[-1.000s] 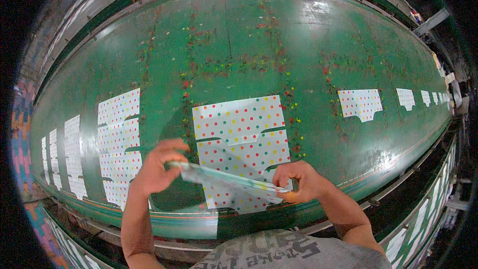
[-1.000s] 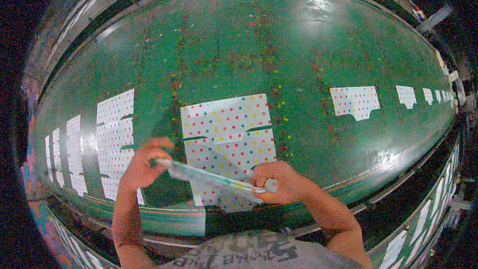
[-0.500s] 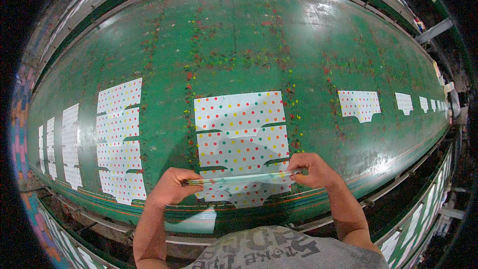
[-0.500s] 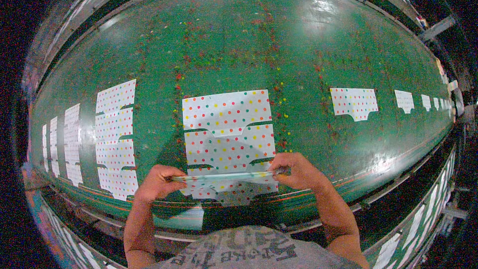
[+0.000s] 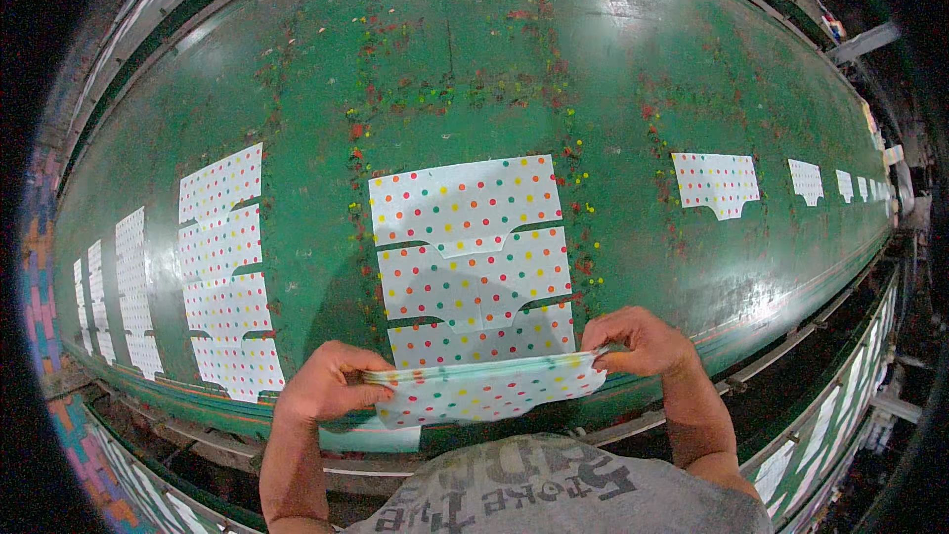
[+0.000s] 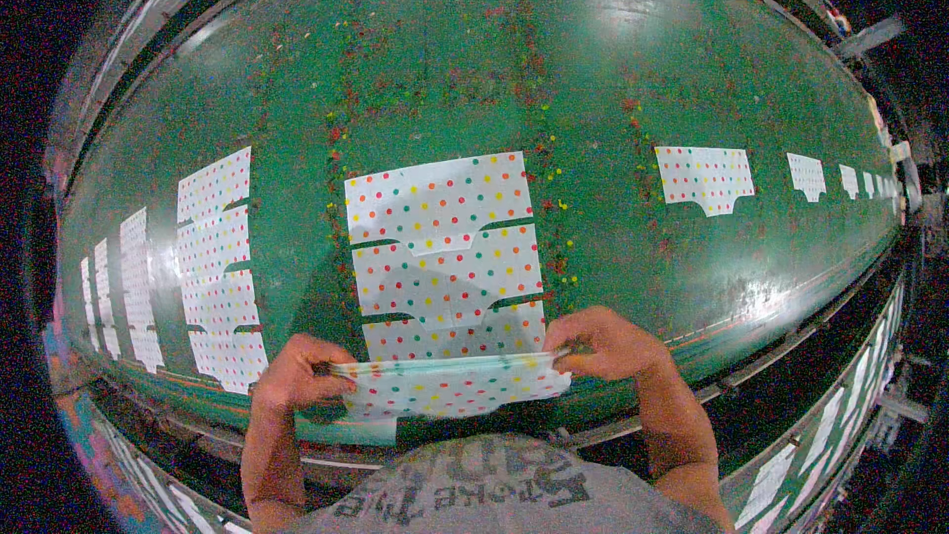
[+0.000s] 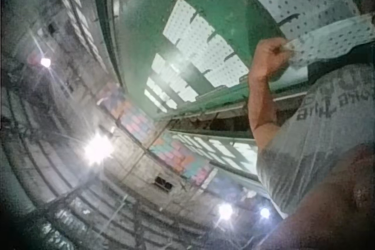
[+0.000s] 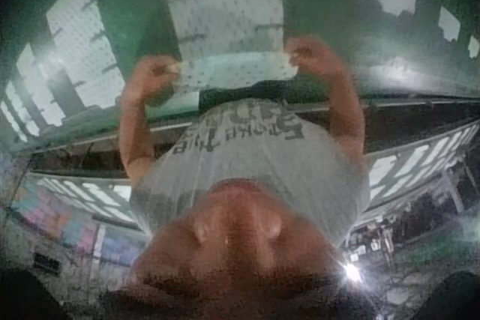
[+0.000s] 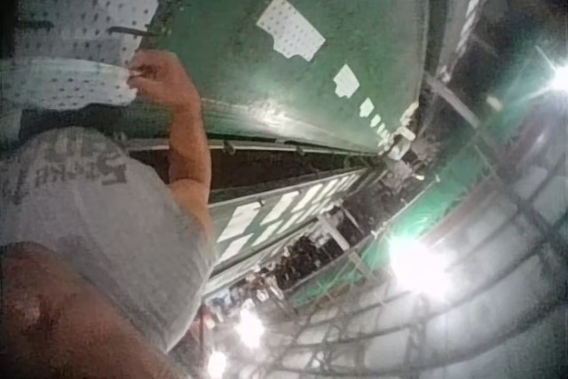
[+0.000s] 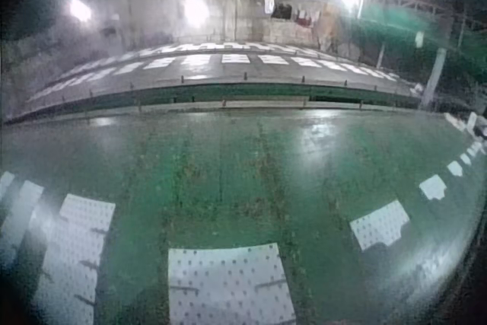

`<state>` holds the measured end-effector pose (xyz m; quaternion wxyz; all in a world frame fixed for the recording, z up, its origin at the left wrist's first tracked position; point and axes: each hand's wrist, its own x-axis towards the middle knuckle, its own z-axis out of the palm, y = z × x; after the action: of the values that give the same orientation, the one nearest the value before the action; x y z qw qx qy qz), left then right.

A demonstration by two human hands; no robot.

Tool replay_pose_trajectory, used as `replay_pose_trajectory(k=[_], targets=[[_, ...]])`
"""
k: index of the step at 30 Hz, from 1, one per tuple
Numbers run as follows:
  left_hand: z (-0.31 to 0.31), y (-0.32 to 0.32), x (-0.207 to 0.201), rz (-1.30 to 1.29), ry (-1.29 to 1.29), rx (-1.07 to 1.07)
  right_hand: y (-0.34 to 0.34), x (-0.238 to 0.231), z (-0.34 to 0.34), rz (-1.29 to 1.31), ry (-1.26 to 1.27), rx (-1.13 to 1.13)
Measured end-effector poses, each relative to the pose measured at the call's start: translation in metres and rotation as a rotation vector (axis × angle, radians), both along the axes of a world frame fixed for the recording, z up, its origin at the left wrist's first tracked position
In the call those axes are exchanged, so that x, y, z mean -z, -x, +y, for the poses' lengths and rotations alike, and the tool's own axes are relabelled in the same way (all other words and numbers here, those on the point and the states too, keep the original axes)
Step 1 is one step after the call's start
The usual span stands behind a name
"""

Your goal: The person repeatedly picks up small white polka-dotted fabric pieces from a green conveyor belt, folds them by hand, and places them back on the belt. The person handles the items one at a time and occasionally stacks folded pieces.

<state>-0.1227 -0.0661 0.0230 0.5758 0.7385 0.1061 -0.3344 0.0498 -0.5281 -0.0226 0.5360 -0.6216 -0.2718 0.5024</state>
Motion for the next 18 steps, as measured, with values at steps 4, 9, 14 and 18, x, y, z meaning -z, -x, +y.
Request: replay_pose_trajectory(k=[4,9,14,18], targets=[[-0.009,-0.011,0.013,0.011,-0.205,-0.121,0.000,0.005,0.013,-0.042,0.194,0.254],[-0.010,-0.040,0.041,-0.335,-0.396,-0.113,-0.027,0.027,0.052,-0.401,0.345,0.310],[0.000,-0.066,0.075,-0.568,-0.438,-0.128,-0.052,0.047,0.084,-0.782,0.368,0.289],[0.006,-0.069,0.085,-0.479,-0.357,-0.213,-0.059,0.050,0.095,-0.898,0.366,0.296]])
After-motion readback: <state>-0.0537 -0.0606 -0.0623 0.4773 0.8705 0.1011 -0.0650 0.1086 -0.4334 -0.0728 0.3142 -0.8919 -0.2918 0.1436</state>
